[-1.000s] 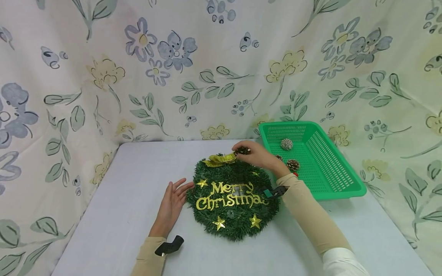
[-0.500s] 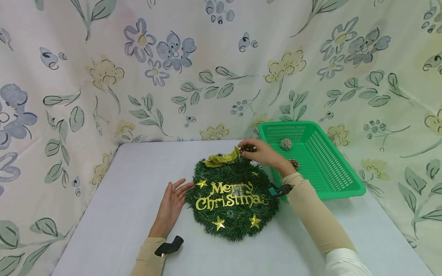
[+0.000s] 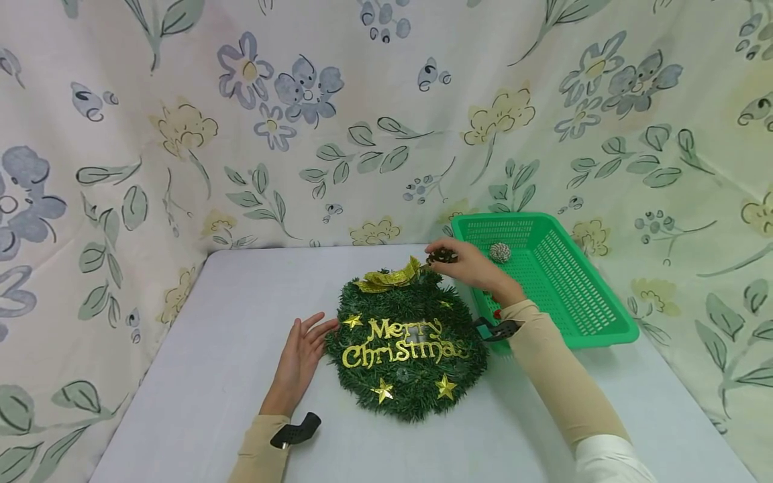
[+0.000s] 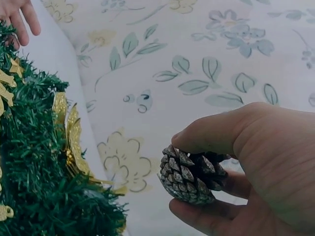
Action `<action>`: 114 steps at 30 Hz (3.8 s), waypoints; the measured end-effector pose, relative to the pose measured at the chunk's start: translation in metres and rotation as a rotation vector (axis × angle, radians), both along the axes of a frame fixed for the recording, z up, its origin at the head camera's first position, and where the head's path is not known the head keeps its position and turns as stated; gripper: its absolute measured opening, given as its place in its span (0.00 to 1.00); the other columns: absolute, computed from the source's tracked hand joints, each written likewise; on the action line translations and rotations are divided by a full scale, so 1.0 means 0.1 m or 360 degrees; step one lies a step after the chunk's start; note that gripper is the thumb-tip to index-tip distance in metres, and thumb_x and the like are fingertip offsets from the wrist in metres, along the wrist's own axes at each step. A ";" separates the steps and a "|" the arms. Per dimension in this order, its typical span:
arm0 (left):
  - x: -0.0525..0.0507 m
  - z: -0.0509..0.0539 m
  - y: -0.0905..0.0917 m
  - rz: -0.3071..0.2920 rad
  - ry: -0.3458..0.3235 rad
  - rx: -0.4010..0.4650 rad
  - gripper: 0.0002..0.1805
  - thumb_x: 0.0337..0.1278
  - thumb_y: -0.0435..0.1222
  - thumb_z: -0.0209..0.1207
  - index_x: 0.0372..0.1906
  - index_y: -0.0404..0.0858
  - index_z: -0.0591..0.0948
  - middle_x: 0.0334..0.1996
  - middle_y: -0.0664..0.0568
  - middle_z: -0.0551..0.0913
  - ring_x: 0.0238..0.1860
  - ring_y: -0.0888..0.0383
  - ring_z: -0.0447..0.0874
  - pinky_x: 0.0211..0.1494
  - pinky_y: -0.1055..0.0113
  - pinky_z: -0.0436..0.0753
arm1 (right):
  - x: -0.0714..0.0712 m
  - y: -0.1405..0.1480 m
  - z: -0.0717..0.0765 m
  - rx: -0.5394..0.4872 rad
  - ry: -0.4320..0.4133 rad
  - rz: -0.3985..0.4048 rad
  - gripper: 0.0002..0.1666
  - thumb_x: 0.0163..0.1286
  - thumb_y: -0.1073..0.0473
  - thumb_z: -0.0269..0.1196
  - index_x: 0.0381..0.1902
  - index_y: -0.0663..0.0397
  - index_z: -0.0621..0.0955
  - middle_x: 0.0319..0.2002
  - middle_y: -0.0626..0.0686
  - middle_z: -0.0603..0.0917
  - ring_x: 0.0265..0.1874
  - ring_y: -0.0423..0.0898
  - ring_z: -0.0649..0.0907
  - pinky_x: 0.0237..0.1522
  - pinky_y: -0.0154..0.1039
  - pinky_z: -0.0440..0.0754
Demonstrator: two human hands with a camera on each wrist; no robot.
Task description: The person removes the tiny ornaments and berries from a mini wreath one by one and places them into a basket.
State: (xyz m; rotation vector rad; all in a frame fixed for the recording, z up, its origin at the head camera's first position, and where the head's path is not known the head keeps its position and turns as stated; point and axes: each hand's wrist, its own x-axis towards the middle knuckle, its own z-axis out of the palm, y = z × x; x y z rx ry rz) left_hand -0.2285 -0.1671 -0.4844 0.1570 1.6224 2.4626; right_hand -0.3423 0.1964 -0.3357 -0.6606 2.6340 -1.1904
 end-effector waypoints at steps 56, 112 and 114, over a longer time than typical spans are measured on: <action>-0.01 -0.01 0.00 -0.0012 -0.0006 0.0016 0.41 0.81 0.59 0.26 0.81 0.34 0.48 0.76 0.30 0.59 0.69 0.65 0.73 0.69 0.78 0.70 | -0.03 0.54 0.15 0.0094 0.0028 -0.0183 0.23 0.77 0.54 0.60 0.67 0.50 0.75 0.60 0.59 0.79 0.56 0.55 0.79 0.54 0.52 0.80; 0.01 0.00 0.00 -0.0009 0.0003 -0.0010 0.39 0.82 0.58 0.24 0.80 0.33 0.49 0.70 0.44 0.73 0.69 0.63 0.72 0.70 0.75 0.69 | -0.03 1.26 0.23 0.0265 0.0052 -0.0317 0.24 0.79 0.55 0.58 0.68 0.56 0.73 0.64 0.64 0.75 0.60 0.61 0.77 0.58 0.61 0.76; 0.01 0.00 0.00 -0.0004 0.0008 -0.0018 0.39 0.82 0.58 0.24 0.80 0.33 0.49 0.69 0.45 0.74 0.69 0.64 0.72 0.70 0.76 0.69 | -0.03 1.27 0.25 0.0270 0.0054 -0.0322 0.24 0.78 0.55 0.58 0.68 0.56 0.73 0.64 0.64 0.75 0.61 0.62 0.76 0.58 0.62 0.75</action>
